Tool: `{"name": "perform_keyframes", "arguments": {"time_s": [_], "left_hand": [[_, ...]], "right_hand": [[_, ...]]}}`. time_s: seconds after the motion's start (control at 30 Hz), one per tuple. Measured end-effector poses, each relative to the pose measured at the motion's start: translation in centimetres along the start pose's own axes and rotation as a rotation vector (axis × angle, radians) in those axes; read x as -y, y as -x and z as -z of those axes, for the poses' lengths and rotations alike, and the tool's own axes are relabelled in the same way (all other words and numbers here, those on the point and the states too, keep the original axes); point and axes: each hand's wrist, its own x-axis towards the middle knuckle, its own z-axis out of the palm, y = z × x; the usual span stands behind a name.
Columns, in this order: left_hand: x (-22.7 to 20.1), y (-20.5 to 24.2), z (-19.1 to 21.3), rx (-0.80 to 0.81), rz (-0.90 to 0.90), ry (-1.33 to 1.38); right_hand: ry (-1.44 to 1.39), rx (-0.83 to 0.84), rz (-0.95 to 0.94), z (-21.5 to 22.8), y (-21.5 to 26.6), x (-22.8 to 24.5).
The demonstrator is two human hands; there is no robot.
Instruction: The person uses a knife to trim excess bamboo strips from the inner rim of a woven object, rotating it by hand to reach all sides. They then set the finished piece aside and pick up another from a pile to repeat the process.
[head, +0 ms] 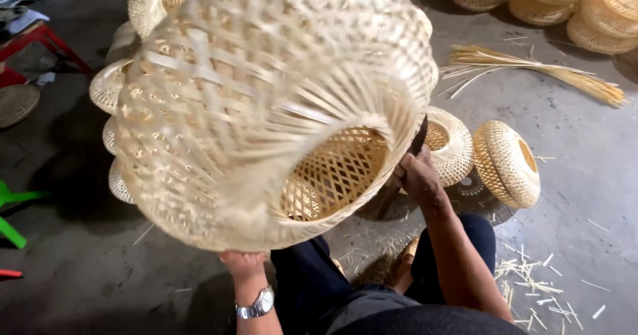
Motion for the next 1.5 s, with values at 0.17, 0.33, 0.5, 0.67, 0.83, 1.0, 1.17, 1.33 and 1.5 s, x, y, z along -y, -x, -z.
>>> {"name": "perform_keyframes", "arguments": {"time_s": [0.17, 0.33, 0.5, 0.67, 0.83, 1.0, 1.17, 1.33, 1.5], "left_hand": [[0.0, -0.8, 2.2, -0.022, -0.022, -0.050], [0.8, -0.8, 6.7, -0.194, 0.149, 0.075], [0.2, 1.4, 4.6, -0.281, 0.234, -0.273], [0.8, 3.0, 7.8, -0.224, 0.272, -0.283], [1.1, 3.6, 8.0, -0.233, 0.288, -0.344], [2.1, 3.9, 10.8, -0.415, 0.121, -0.894], [0.5, 3.7, -0.6, -0.226, -0.557, -1.392], [5.4, 1.0, -6.5, 0.012, -0.121, -1.182], [10.6, -2.3, -6.9, 0.083, 0.131, -0.749]], "right_hand": [[0.093, 0.074, 0.056, -0.4, 0.3, 0.4], [0.281, 0.252, 0.062, 1.9, 1.0, -2.6], [0.402, 0.147, -0.020, 2.0, 2.8, -5.6], [0.356, 0.068, -0.156, 1.0, 4.7, -6.2], [0.360, -0.014, -0.266, 0.8, 5.8, -7.1], [0.475, -0.077, -0.293, -2.0, 6.2, -4.6], [0.481, -0.140, -0.355, -1.7, 6.7, -4.9], [0.558, -0.144, -0.407, -1.5, 7.2, -5.4], [0.516, -0.083, -0.283, -2.3, 7.3, -5.1]]}}
